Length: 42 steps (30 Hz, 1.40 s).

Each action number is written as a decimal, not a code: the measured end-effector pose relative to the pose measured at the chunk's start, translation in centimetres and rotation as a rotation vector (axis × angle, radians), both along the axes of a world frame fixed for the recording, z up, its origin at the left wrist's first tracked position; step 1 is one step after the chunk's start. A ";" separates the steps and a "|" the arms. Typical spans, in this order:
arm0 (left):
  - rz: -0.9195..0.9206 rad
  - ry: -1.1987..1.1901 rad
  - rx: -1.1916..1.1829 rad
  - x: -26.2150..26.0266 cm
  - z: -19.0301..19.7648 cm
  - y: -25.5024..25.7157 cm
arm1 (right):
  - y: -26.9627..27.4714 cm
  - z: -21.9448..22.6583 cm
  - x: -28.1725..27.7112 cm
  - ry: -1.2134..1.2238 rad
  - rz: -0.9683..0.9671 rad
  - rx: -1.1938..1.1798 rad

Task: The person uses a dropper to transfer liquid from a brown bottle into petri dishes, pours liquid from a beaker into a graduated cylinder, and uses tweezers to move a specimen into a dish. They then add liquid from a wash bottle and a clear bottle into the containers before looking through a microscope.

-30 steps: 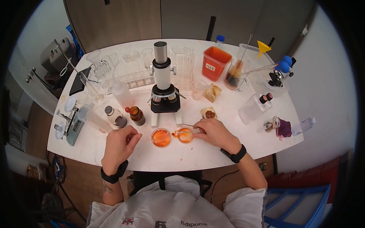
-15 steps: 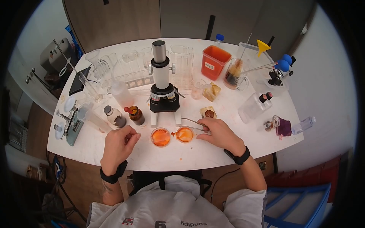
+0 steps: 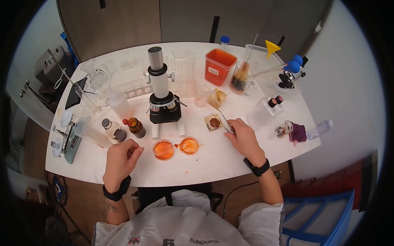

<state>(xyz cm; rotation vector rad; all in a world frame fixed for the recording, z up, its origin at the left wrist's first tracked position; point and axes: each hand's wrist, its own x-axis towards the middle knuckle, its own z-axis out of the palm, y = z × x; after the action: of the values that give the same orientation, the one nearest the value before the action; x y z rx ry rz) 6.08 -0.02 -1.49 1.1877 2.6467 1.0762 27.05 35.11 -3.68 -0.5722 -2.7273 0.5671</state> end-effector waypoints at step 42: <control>0.003 0.060 0.044 0.0 0.8 -0.4 | -3.9 4.7 -5.3 0.395 -0.013 -0.017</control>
<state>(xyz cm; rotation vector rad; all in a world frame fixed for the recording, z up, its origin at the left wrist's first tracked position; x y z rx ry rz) 6.06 -0.43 -0.65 1.2430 2.6836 1.1226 21.78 31.23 0.99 -0.4288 -2.3474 0.6260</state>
